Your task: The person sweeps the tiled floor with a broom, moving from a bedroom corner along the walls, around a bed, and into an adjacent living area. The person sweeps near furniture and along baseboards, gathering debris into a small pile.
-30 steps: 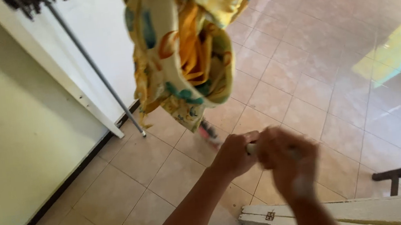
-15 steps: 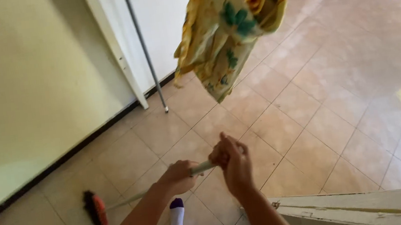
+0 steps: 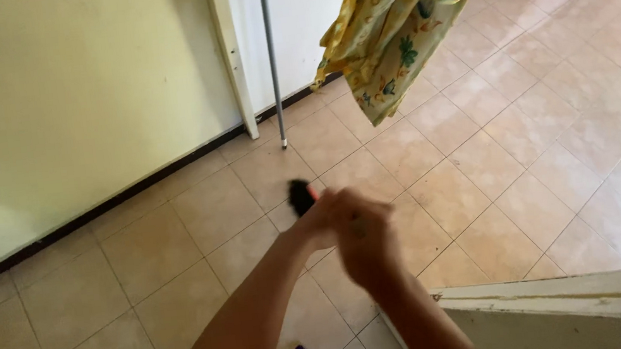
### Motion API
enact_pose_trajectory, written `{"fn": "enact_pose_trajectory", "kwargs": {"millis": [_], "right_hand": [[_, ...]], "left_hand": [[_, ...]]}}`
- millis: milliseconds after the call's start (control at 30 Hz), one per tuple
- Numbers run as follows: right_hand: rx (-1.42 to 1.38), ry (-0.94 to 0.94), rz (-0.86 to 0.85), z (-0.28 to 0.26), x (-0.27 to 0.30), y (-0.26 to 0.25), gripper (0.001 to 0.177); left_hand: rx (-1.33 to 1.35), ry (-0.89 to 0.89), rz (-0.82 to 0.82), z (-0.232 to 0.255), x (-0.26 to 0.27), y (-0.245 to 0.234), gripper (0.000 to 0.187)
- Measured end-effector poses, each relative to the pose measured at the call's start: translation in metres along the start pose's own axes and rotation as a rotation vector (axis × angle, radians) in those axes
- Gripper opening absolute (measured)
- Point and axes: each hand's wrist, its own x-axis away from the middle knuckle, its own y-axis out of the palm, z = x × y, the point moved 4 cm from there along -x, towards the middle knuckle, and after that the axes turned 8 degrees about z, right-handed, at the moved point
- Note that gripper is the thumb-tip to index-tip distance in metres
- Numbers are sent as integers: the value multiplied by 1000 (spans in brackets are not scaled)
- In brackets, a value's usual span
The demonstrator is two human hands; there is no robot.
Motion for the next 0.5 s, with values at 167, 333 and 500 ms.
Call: {"fn": "enact_pose_trajectory", "kwargs": {"millis": [167,333,500], "right_hand": [[-95,-391,-157,-28,33,4,31],[-299,-24,-7,-93,46,-15,33],[-801,204,-127,-82,79,12,48]], "left_hand": [[-80,411,211,-19,47,0,18],[-207,489,316,8,137,-19,12],[182,122,468,4,244,-26,21]]}}
